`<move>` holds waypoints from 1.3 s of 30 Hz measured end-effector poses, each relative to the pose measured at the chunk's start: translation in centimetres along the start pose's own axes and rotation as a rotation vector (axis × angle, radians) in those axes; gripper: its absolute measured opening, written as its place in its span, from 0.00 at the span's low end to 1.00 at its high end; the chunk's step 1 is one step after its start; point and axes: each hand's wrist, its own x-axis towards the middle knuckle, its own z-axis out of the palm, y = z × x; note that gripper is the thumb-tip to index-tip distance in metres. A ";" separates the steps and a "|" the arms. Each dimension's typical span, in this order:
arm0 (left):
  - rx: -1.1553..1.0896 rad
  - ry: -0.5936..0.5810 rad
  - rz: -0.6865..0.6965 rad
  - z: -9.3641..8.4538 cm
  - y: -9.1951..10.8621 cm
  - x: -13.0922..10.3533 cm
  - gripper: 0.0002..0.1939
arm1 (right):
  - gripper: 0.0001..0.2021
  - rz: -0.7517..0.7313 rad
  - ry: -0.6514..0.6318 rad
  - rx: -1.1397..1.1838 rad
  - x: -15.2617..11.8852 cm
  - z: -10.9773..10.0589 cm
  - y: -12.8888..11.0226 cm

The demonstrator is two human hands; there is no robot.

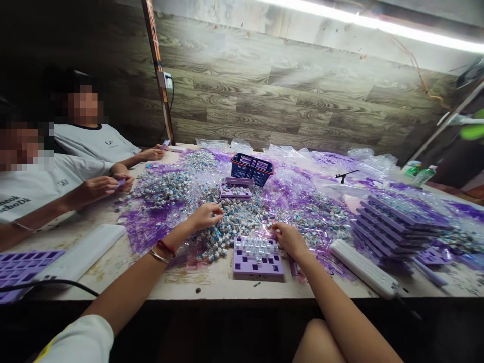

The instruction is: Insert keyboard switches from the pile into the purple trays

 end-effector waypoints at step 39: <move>-0.524 -0.062 0.153 7.9 13.9 -0.7 0.10 | 0.06 -0.042 0.279 0.551 -5.4 -4.2 1.5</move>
